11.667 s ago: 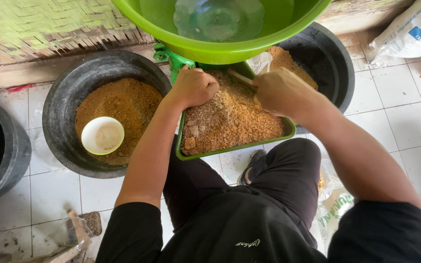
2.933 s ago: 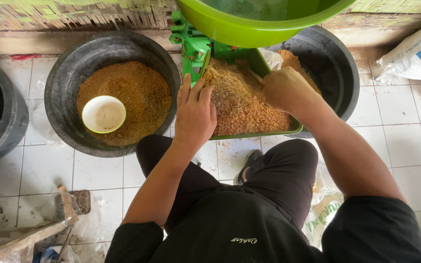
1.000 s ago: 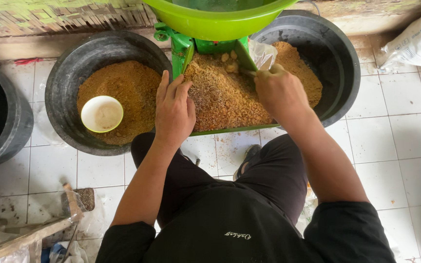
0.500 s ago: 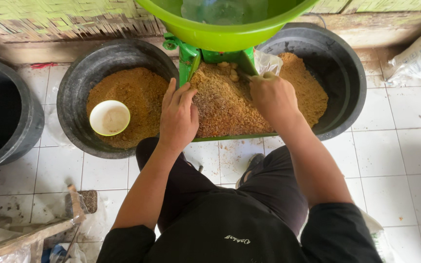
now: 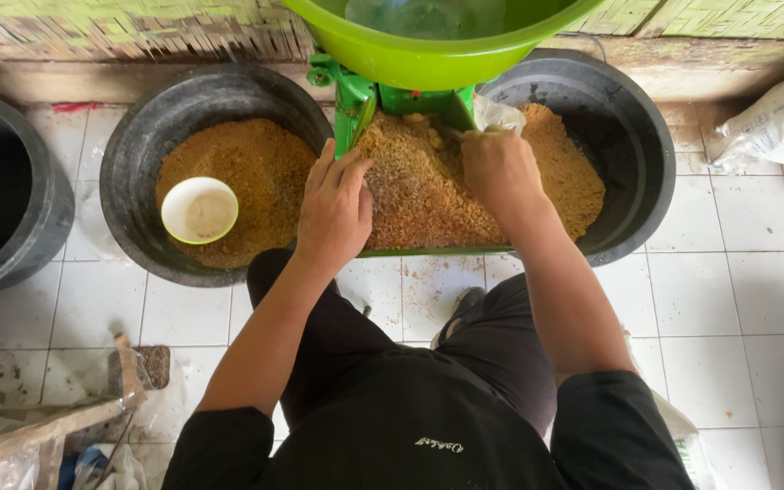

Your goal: The person operates a green grinding machine, using a wooden stick to push brown grain-like material from a hopper into the grinding mechanism. The processed material falls into a large black basin below. The person repeatedly scoops and pushes the material to ensure continuous processing.

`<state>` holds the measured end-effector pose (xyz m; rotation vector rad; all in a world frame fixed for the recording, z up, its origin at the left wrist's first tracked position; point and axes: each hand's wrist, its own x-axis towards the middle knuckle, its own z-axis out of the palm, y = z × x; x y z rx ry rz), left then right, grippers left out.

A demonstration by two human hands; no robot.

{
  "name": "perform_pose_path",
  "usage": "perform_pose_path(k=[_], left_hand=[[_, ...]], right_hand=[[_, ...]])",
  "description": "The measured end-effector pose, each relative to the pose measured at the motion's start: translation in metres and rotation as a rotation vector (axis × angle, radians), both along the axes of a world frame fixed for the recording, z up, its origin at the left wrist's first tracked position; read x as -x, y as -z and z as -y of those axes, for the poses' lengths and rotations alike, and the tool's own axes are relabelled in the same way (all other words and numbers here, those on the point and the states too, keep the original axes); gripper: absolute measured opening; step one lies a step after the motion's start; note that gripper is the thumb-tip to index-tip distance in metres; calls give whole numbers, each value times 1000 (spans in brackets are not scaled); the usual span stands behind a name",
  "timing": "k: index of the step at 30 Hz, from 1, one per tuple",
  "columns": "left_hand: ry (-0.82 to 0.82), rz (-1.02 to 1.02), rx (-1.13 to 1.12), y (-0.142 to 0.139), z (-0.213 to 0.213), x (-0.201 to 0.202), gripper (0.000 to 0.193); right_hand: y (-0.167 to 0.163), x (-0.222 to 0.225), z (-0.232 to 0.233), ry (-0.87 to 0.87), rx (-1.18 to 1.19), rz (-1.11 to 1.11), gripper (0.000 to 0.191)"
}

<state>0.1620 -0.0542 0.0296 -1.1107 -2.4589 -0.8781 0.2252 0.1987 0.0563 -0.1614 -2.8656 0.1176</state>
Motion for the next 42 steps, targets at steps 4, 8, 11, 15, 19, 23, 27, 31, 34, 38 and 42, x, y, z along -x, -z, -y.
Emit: perform_pose_path(k=[4, 8, 11, 15, 19, 23, 27, 31, 34, 38, 42], left_hand=[[-12, -27, -17, -1, -1, -1, 34], [-29, -18, 6, -1, -2, -3, 32], [-31, -13, 1, -1, -3, -2, 32], [-33, -13, 3, -1, -3, -3, 34], [-24, -3, 17, -1, -2, -2, 32], [-33, -5, 11, 0, -2, 0, 31], [-32, -8, -7, 2, 1, -2, 33], [10, -57, -68, 1, 4, -1, 23], [33, -59, -186, -6, 10, 4, 10], [107, -122, -209, -20, 19, 7, 13], [97, -208, -109, -32, 6, 8, 6]], right_hand=[[2, 2, 2, 57, 62, -19, 13], [1, 8, 7, 92, 47, 56, 15], [1, 10, 11, 139, 50, 212, 18], [7, 14, 11, 164, 47, 299, 22], [18, 28, 9, 192, 199, 250, 30], [22, 34, 10, 168, 122, 244, 17], [16, 5, 13, 168, 145, 70, 21], [8, -28, 22, 143, 186, -393, 16], [8, -35, 34, 159, 250, -479, 12], [13, -35, 49, 30, 266, -648, 23], [17, -37, 53, -46, 325, -620, 35]])
